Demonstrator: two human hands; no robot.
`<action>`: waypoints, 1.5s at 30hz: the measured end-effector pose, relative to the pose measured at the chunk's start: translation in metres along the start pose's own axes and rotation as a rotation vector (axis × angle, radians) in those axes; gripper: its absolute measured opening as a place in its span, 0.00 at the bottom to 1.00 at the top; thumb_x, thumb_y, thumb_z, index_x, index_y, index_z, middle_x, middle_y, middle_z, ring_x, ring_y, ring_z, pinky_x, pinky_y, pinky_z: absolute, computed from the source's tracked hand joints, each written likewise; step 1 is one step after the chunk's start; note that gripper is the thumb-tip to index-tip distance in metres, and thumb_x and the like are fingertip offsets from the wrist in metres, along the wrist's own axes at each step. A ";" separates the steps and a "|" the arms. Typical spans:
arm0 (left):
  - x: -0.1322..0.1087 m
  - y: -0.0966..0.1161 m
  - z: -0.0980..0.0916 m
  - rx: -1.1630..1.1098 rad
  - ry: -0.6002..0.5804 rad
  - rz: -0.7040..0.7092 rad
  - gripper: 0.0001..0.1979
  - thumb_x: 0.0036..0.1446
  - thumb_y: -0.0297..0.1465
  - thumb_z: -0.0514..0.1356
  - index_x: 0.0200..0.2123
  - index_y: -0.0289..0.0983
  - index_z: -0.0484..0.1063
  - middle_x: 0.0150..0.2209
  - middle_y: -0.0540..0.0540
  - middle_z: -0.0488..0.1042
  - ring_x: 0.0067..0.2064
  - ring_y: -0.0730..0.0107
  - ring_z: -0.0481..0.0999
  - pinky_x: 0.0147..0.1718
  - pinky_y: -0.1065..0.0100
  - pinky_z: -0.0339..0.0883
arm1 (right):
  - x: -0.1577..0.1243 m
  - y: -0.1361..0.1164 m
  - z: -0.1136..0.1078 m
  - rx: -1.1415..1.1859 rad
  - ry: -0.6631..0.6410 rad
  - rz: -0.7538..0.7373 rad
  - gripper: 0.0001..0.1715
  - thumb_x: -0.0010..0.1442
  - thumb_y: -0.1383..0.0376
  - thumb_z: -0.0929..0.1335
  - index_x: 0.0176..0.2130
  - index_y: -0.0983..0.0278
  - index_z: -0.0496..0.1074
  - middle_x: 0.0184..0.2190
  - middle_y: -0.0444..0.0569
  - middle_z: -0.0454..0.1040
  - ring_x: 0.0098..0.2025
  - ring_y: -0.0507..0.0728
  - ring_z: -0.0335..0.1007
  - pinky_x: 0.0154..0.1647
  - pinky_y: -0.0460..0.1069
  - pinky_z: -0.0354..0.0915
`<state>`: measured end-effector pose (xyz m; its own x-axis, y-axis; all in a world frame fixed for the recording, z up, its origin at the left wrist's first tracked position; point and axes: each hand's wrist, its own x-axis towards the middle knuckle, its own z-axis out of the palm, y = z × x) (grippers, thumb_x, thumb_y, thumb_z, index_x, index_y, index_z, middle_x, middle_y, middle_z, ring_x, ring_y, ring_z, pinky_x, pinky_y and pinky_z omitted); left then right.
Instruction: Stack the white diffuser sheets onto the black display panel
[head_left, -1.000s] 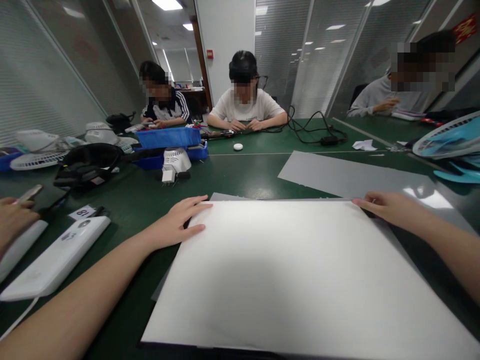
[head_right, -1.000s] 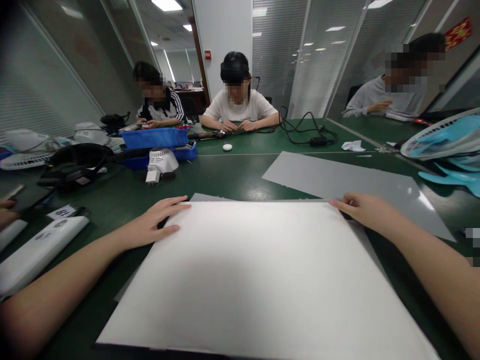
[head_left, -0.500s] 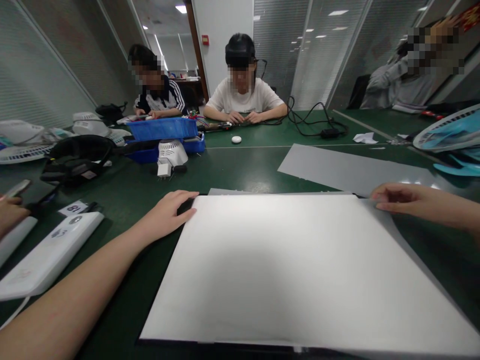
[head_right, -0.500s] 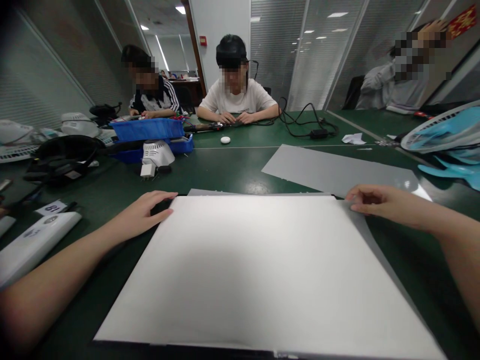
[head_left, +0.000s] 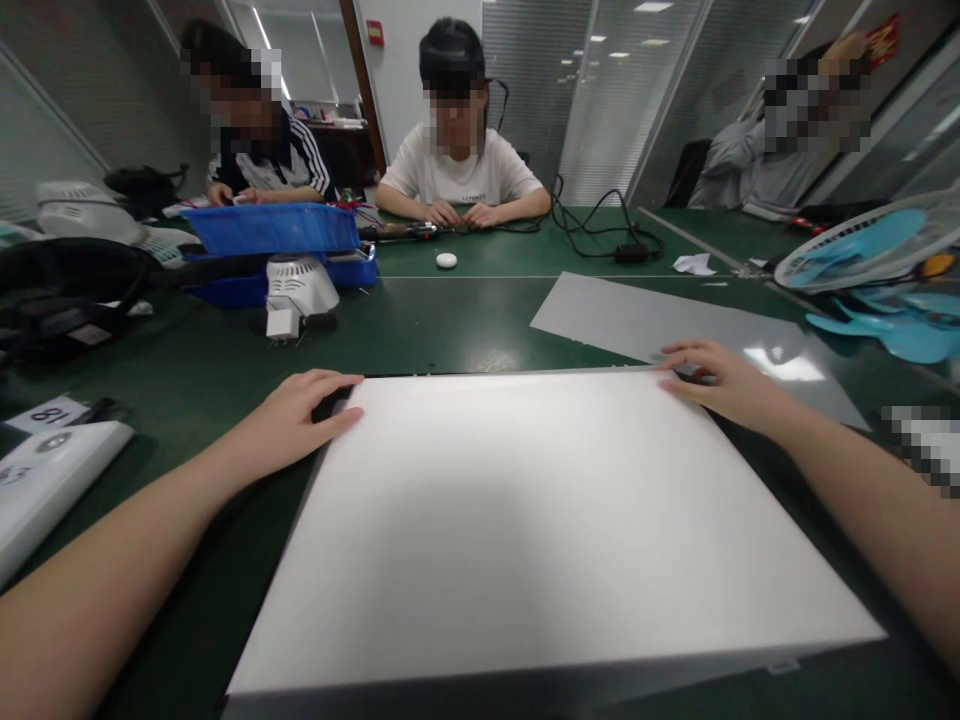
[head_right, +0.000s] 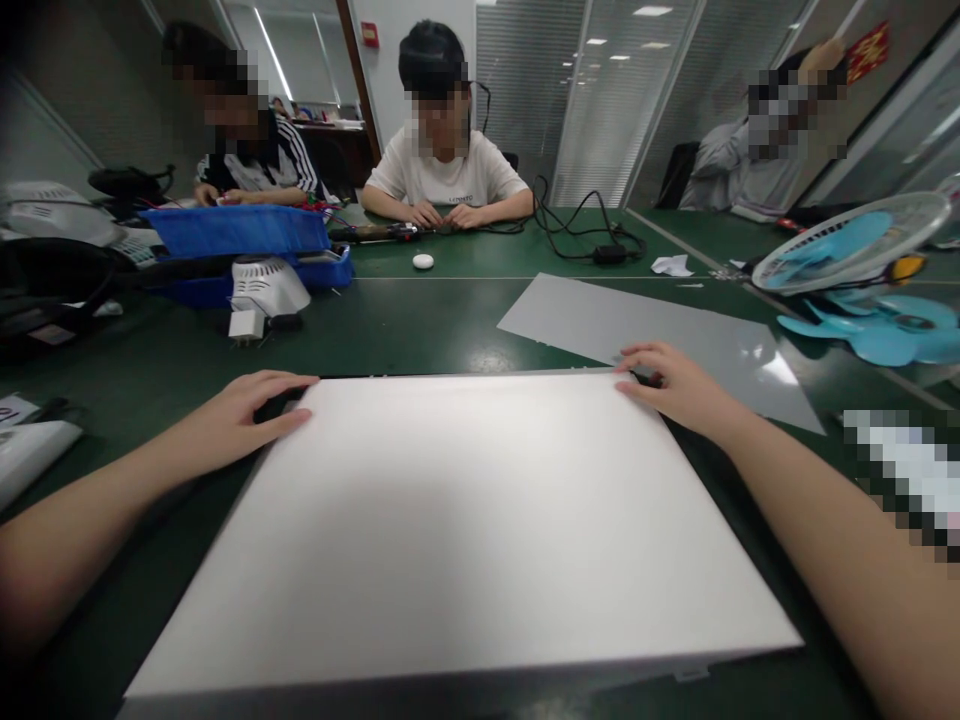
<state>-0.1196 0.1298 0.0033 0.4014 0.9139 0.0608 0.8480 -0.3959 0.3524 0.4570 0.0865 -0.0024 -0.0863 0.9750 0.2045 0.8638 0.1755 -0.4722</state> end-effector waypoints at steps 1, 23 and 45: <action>0.000 0.000 0.000 0.000 0.000 -0.003 0.40 0.60 0.60 0.52 0.61 0.36 0.69 0.58 0.38 0.71 0.59 0.46 0.67 0.61 0.48 0.60 | 0.000 0.000 0.000 0.007 0.008 0.005 0.17 0.58 0.49 0.71 0.42 0.56 0.77 0.58 0.52 0.69 0.57 0.64 0.66 0.50 0.56 0.66; 0.005 -0.003 0.005 0.002 -0.015 -0.055 0.37 0.59 0.59 0.53 0.61 0.39 0.68 0.59 0.39 0.69 0.58 0.46 0.66 0.51 0.53 0.66 | 0.000 0.011 -0.009 -0.020 -0.052 0.107 0.24 0.56 0.46 0.70 0.43 0.60 0.78 0.45 0.52 0.76 0.44 0.61 0.71 0.48 0.57 0.68; 0.000 0.012 0.000 0.001 -0.023 -0.084 0.31 0.64 0.50 0.54 0.61 0.35 0.67 0.60 0.39 0.67 0.61 0.49 0.64 0.52 0.59 0.65 | -0.002 -0.001 -0.009 0.109 -0.103 0.298 0.30 0.54 0.44 0.71 0.45 0.63 0.78 0.35 0.49 0.75 0.36 0.56 0.67 0.40 0.52 0.62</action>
<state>-0.1097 0.1250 0.0071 0.3367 0.9416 0.0095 0.8792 -0.3180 0.3548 0.4606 0.0828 0.0055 0.1080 0.9933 -0.0416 0.8008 -0.1118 -0.5884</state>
